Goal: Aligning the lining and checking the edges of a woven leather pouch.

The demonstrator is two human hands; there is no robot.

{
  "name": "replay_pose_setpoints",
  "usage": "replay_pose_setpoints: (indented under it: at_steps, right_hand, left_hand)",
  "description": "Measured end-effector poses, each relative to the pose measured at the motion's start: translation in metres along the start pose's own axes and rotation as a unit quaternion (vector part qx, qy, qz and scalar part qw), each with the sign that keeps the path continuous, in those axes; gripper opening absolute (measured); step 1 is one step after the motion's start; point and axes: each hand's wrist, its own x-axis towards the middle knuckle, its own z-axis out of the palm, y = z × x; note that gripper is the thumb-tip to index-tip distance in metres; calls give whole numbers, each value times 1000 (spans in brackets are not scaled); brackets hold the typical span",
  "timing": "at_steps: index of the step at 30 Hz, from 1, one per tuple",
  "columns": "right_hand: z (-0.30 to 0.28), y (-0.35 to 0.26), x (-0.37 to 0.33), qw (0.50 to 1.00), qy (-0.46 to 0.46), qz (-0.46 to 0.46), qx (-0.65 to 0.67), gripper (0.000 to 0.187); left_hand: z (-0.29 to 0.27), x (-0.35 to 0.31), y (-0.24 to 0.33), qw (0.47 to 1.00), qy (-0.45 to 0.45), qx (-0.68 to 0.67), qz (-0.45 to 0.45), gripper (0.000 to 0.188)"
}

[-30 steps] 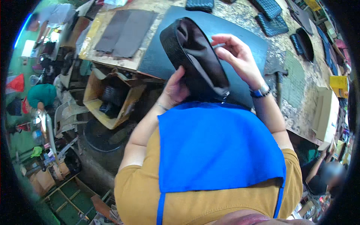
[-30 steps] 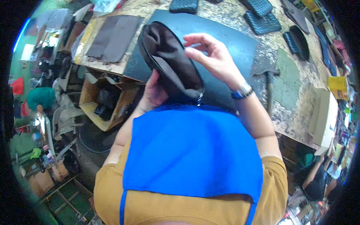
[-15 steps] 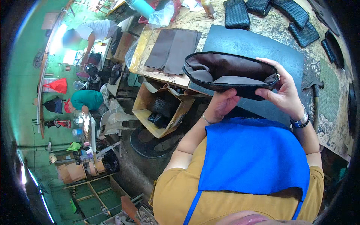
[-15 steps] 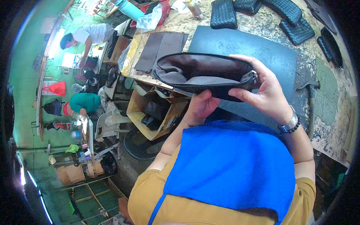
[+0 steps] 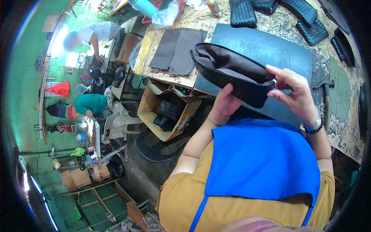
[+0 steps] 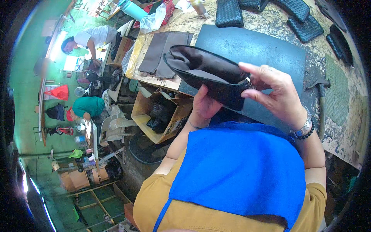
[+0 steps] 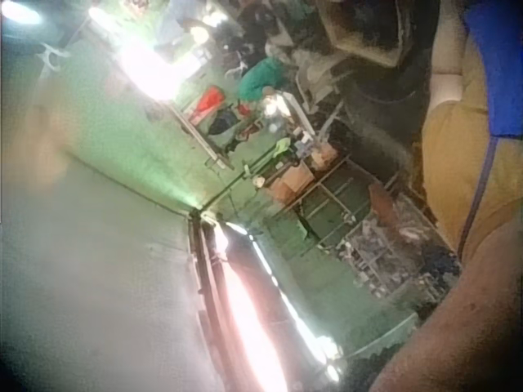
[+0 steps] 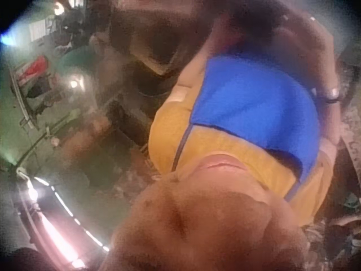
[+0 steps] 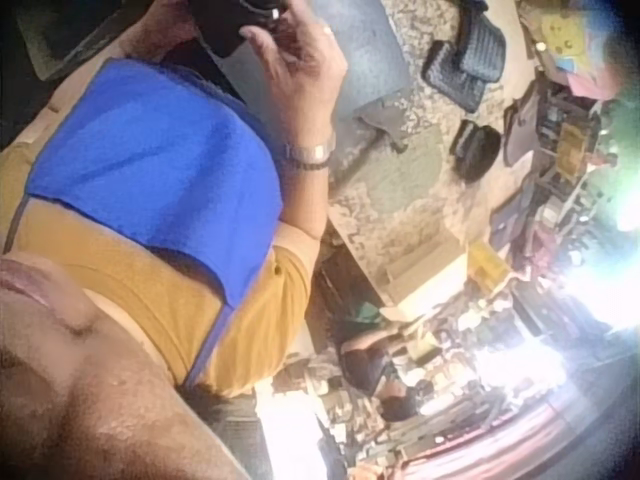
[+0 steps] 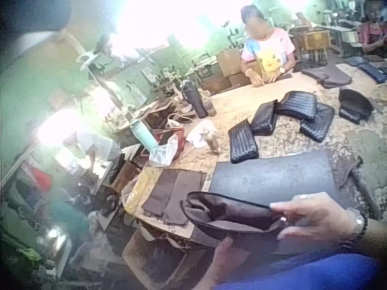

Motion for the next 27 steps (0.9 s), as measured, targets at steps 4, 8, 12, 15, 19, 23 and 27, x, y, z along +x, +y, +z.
replay_pose_setpoints:
  at_steps: [4, 8, 12, 15, 19, 23, 27]
  right_hand:
    - [2, 1, -3, 993, 5, -88, -73, 35]
    - [13, 7, 0, 987, 16, -112, -110, 21]
    - [17, 12, 5, 990, 77, -78, -87, 15]
    - [27, 14, 7, 995, 87, -50, -23, 14]
    - [41, 17, 8, 994, 47, -58, 79, 15]
    - [34, 7, 12, 997, 22, -73, 19, 16]
    - [27, -2, 14, 999, 2, -11, 33, 16]
  left_hand:
    - [1, 0, 12, 994, 50, 90, -42, 63]
    - [25, 11, 20, 923, 185, 334, 41, 67]
    - [29, 3, 25, 682, 72, 667, 293, 85]
    - [66, -3, 26, 431, -12, 839, 334, 65]
    - [66, -1, 28, 367, -21, 853, 370, 51]
    - [65, -3, 39, 335, -41, 872, 355, 38]
    - [60, -4, 42, 330, -58, 865, 373, 35]
